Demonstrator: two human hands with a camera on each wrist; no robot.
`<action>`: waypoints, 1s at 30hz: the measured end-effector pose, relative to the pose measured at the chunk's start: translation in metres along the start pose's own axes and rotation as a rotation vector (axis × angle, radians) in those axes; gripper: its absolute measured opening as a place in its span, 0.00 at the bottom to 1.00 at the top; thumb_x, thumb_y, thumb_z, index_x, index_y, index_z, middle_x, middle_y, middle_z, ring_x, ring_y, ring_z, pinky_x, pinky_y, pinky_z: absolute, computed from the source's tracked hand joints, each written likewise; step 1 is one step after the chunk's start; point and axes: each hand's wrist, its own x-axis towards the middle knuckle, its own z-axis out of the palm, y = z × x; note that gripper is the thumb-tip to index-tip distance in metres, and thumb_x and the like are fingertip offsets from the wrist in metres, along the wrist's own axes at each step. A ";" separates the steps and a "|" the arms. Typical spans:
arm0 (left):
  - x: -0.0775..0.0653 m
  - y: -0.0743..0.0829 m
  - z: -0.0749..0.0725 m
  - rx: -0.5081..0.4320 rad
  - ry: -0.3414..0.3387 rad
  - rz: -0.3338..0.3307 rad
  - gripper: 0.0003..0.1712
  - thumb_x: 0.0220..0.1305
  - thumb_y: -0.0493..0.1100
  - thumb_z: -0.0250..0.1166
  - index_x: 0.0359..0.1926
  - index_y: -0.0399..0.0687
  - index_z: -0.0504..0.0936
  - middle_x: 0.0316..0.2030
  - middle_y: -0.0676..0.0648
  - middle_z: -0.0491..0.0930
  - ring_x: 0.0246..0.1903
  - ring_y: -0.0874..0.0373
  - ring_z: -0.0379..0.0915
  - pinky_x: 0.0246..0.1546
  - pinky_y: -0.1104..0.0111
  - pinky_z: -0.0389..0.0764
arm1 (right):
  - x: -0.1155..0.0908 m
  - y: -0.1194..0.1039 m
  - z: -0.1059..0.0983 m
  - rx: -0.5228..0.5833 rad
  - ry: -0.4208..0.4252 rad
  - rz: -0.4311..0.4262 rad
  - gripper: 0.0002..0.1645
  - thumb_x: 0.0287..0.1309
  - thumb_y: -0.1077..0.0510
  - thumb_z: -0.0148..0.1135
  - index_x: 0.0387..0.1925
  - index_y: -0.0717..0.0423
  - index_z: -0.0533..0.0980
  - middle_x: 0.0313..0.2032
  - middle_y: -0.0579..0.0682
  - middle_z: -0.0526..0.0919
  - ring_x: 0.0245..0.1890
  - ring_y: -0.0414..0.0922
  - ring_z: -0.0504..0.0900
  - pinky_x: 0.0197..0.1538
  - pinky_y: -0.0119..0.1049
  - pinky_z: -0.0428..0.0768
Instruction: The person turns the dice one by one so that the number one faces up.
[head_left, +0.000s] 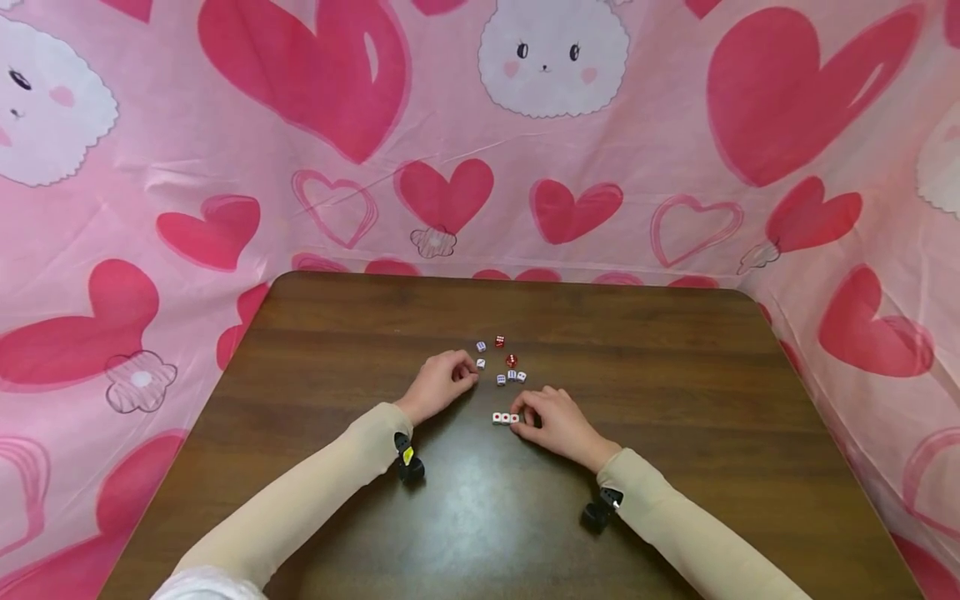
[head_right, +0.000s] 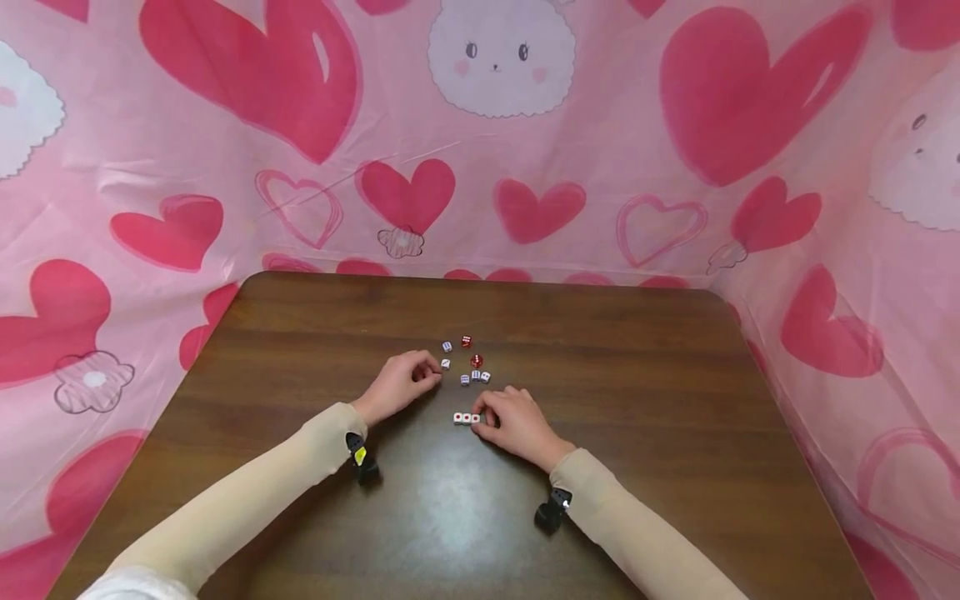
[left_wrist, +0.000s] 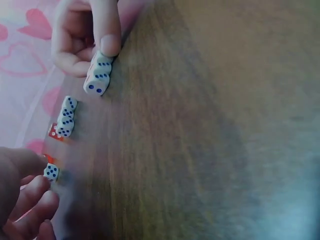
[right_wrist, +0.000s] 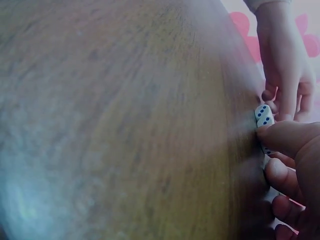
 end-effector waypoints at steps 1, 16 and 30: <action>0.002 -0.001 0.000 -0.004 0.015 -0.010 0.04 0.67 0.39 0.72 0.41 0.48 0.85 0.32 0.52 0.80 0.33 0.58 0.74 0.40 0.63 0.77 | 0.000 0.000 0.000 -0.002 0.001 0.000 0.10 0.60 0.51 0.76 0.40 0.44 0.81 0.23 0.30 0.71 0.29 0.35 0.66 0.42 0.38 0.65; 0.021 0.008 0.009 0.140 0.088 -0.180 0.13 0.70 0.55 0.69 0.38 0.52 0.85 0.31 0.53 0.81 0.30 0.58 0.75 0.33 0.61 0.74 | -0.002 -0.003 0.000 -0.012 0.034 -0.030 0.11 0.60 0.52 0.76 0.39 0.46 0.80 0.23 0.31 0.70 0.29 0.35 0.65 0.42 0.39 0.65; 0.017 0.007 0.007 0.119 0.031 -0.150 0.10 0.67 0.53 0.72 0.38 0.54 0.84 0.30 0.55 0.81 0.30 0.60 0.75 0.33 0.62 0.71 | -0.003 -0.003 -0.001 -0.006 0.012 -0.012 0.10 0.62 0.50 0.74 0.41 0.44 0.80 0.24 0.31 0.70 0.29 0.35 0.65 0.43 0.39 0.64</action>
